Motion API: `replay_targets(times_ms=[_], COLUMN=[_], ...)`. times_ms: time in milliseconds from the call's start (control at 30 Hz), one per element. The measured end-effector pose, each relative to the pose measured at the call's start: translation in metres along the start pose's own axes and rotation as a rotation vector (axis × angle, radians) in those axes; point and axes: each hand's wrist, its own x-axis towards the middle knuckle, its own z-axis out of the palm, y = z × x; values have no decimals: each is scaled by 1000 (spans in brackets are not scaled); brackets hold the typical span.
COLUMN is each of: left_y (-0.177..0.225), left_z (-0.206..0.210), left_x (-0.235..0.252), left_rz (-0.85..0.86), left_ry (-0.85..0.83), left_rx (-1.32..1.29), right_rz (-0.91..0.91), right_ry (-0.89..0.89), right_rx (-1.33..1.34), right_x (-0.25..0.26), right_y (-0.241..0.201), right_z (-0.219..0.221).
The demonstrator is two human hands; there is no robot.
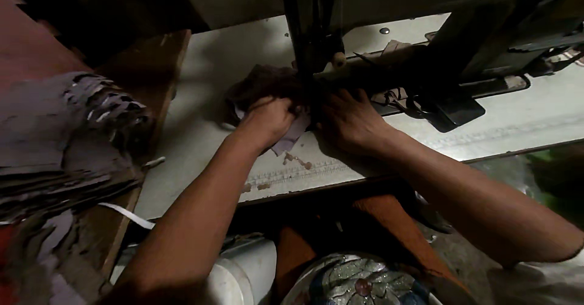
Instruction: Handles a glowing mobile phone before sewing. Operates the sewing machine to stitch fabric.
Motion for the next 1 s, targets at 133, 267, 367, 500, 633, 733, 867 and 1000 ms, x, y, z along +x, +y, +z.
replay_targets(times_ms=[133,267,367,500,633,733,867,1000], left_y=[10,4,-17,-27,-21,-11,6,14], left_z=[2,-8,-6,4,11,16,18,20], left_x=[4,4,-1,-6,-7,-8,-5,3], left_rz=[-79,-72,164,221,239,176,33,-76], left_ry=[20,0,145,116,142,167,151,134], left_rx=[41,-31,-139,-105,-82,-60,-8,11], right_rz=[28,56,-28,-88,-86,-54,-13,51], right_ry=[-3,5,90,39,64,76,100,62], right_rx=[21,49,40,36,-15,-17,-66,-70], right_x=[0,0,-1,0,1,1,4,6], right_y=[5,4,0,0,-3,-1,2,6], right_z=[0,-2,-1,1,-2,-2,1,0])
